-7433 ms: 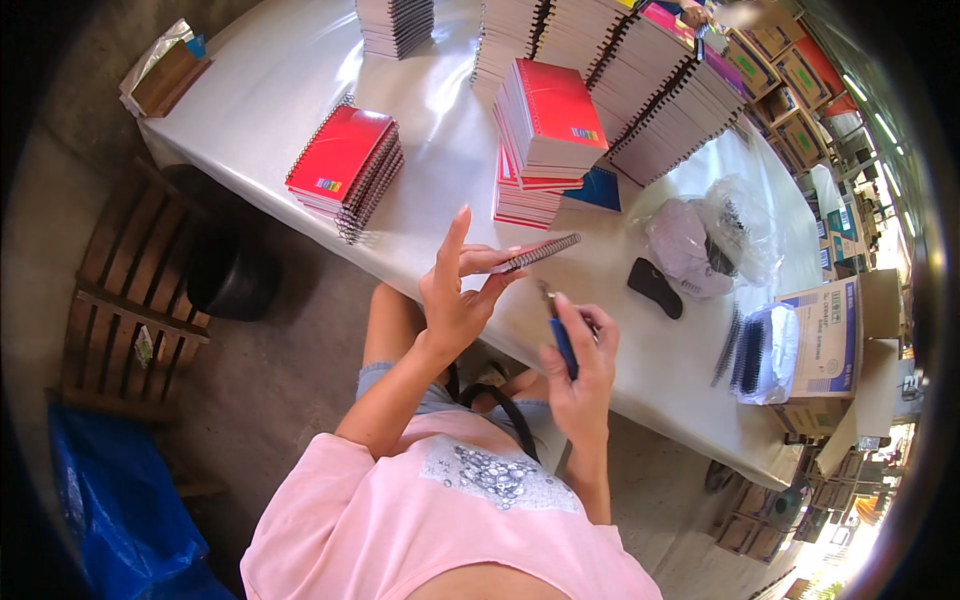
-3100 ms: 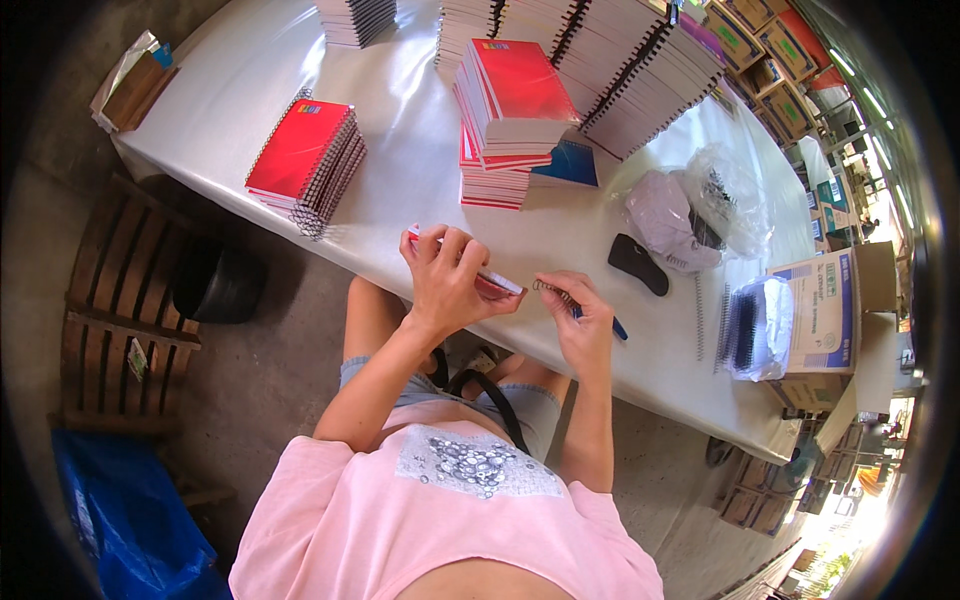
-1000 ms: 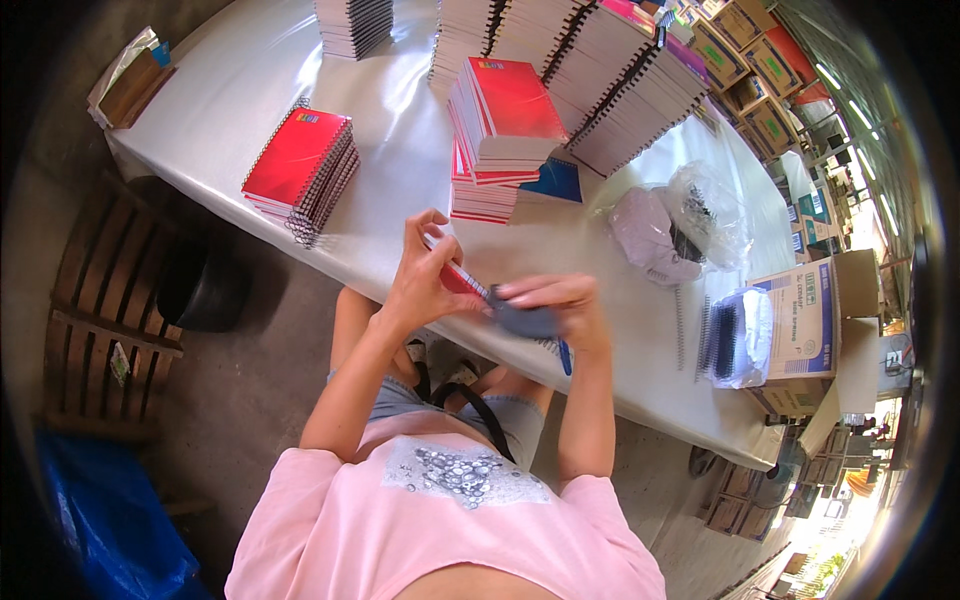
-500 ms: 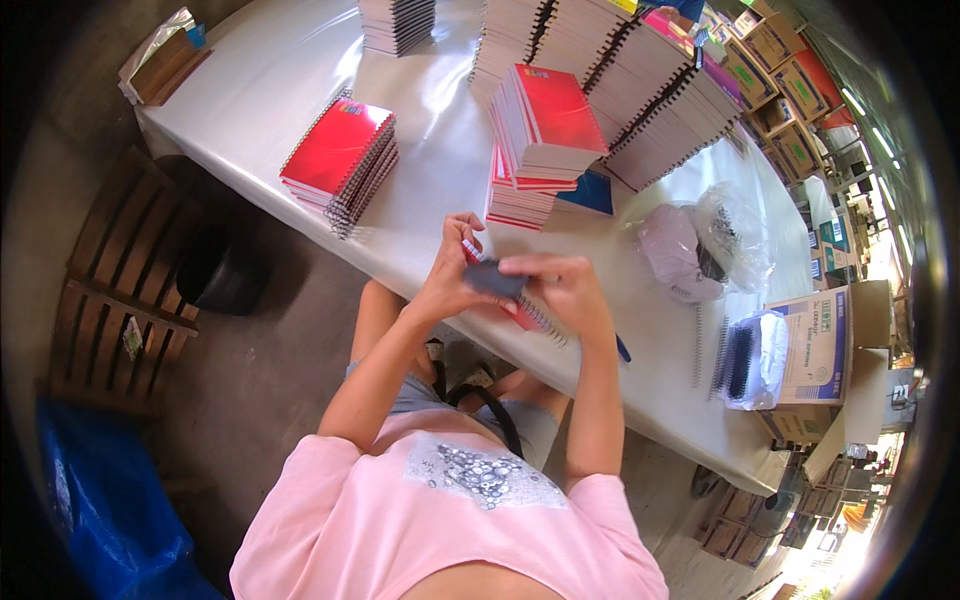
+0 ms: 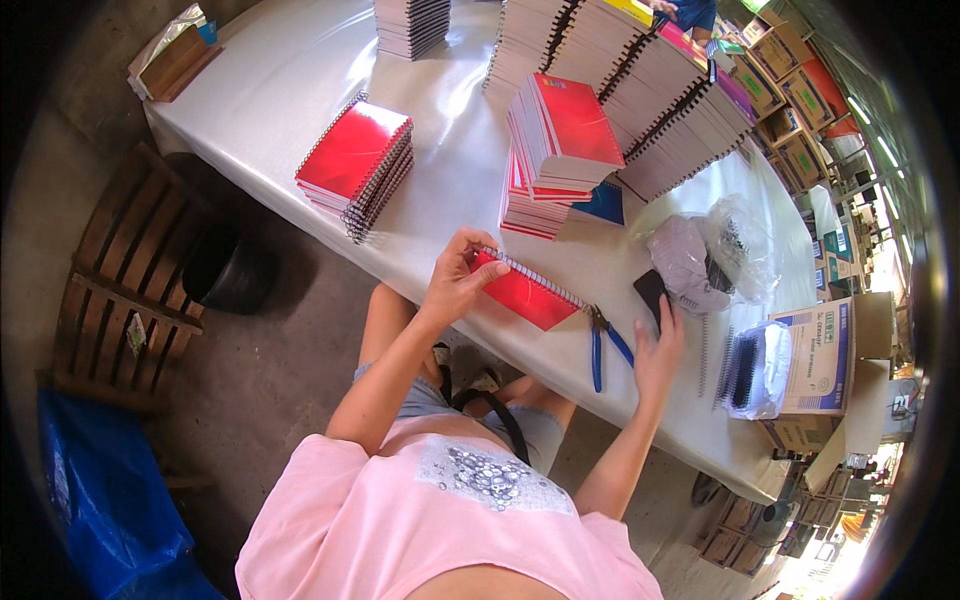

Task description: The person processes several red spiral notebooks by using pliers to trim and crimp the ends of the spiral bindings. The person handles the notebooks one at a time, flipping them to trim both ends, and then places the finished notebooks into a blue sleeve.

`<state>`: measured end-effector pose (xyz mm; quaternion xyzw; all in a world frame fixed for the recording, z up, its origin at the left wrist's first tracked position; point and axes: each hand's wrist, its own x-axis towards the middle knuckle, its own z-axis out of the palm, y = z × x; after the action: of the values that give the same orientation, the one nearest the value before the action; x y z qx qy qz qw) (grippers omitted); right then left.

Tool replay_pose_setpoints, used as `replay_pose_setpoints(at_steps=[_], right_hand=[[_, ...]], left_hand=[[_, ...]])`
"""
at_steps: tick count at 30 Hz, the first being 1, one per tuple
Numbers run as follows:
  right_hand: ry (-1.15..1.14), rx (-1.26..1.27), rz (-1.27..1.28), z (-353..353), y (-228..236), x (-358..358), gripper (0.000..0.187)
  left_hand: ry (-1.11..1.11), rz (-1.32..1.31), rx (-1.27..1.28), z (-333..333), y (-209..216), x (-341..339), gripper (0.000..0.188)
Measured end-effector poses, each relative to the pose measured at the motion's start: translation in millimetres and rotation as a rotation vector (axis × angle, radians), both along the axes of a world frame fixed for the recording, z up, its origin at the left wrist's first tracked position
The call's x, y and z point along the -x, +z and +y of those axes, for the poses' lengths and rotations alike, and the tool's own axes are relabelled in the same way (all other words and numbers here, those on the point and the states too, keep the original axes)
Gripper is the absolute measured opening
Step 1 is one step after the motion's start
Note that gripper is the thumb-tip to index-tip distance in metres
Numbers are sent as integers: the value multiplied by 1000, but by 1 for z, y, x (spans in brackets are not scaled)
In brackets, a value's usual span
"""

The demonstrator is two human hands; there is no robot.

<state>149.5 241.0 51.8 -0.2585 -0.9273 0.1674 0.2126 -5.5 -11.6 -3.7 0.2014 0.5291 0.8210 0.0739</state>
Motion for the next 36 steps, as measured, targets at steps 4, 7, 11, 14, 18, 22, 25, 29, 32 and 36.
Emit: replay_pose_setpoints(at_steps=[4,7,11,14,18,22,25,29,32,36], right_hand=[[88,-167,-195,-61,-20,-33,56],[40,-172,-181,-70,-36,-38,58],[120,398,240,-87,-5,-25,59],[324,620,437,-118,38,-13,56],[432,196,177,-137,66,-6,48],[443,134,199,-142,67,-2,46],[486,172,177,-142,62,-1,42],[552,828,92,-142,51,-8,44],[626,1608,138,-145,43,-6,49],[594,1824,176,-148,32,-7,50]], left_hand=[[125,-82,-113,4,15,-10,36],[76,-195,-68,10,18,-17,37],[112,-132,73,12,28,-26,45],[235,78,166,11,50,-38,53],[417,350,178,7,61,-42,63],[503,471,181,4,68,-40,61],[549,485,190,4,70,-42,61],[613,568,189,6,64,-42,59],[680,632,171,7,53,-39,59],[634,442,76,9,58,-39,60]])
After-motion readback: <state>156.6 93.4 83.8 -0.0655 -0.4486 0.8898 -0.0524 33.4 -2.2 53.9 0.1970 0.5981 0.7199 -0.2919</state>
